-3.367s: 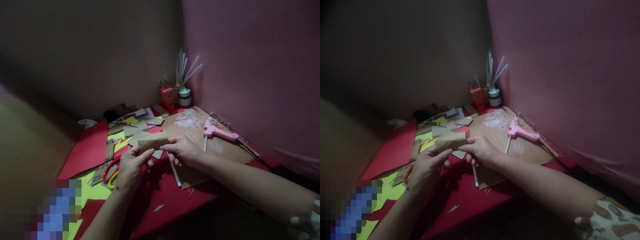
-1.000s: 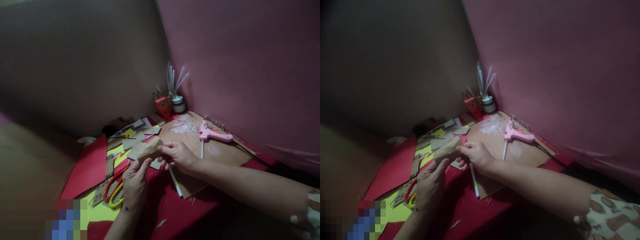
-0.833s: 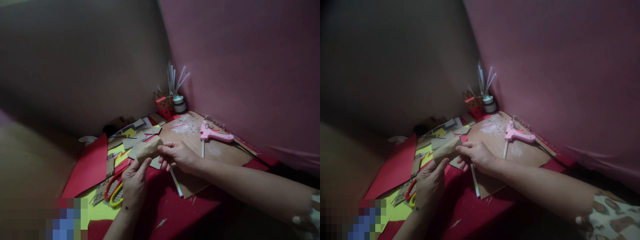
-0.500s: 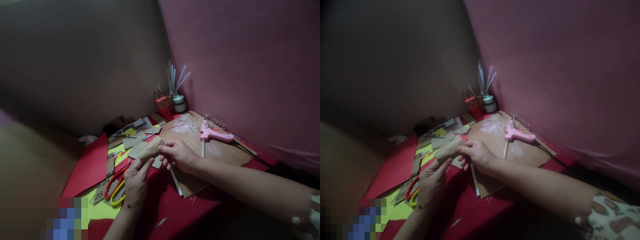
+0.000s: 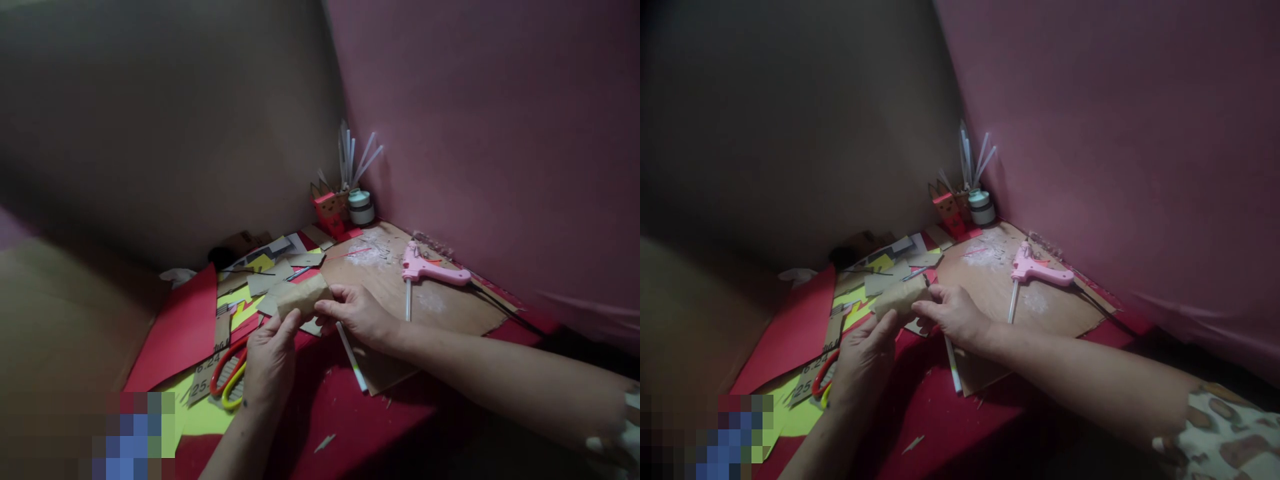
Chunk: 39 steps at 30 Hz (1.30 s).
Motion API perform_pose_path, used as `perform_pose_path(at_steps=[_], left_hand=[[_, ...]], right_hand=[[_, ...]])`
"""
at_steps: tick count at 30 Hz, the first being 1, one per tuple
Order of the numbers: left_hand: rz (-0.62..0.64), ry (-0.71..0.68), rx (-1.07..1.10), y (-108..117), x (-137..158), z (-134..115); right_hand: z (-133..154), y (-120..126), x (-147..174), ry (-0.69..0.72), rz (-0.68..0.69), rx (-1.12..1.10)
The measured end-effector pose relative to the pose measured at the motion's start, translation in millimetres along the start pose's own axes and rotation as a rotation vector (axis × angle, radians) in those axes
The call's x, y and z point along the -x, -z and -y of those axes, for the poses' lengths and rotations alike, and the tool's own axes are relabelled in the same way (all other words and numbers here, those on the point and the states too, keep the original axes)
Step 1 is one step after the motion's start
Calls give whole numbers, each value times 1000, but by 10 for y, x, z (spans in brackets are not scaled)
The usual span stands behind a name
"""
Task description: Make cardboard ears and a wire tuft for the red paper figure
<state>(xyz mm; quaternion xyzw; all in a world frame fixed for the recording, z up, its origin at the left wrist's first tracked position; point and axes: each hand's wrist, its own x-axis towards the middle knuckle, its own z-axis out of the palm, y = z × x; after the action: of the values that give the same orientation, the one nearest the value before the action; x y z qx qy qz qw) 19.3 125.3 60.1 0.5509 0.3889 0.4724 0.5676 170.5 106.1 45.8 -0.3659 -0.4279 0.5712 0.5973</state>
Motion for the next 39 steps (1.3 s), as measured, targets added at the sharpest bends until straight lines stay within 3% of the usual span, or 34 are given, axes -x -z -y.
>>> perform_pose_path(at_steps=[5, 8, 13, 20, 26, 31, 39], left_hand=[[50, 52, 165, -32, -10, 7], [43, 23, 126, -18, -7, 1], [39, -82, -15, 18, 9, -29], [29, -1, 84, 71, -18, -19], [-11, -104, -109, 68, -7, -24], [53, -39, -139, 53, 27, -30], [109, 153, 51, -1, 23, -20]], right_hand=[[10, 22, -1, 37, -34, 119], [48, 40, 8, 16, -8, 119], [130, 89, -7, -42, 109, -98], [73, 100, -16, -54, 79, -27], [62, 142, -33, -218, 225, -143], [35, 145, -47, -141, 211, -199], [35, 100, -36, -83, 80, -143]])
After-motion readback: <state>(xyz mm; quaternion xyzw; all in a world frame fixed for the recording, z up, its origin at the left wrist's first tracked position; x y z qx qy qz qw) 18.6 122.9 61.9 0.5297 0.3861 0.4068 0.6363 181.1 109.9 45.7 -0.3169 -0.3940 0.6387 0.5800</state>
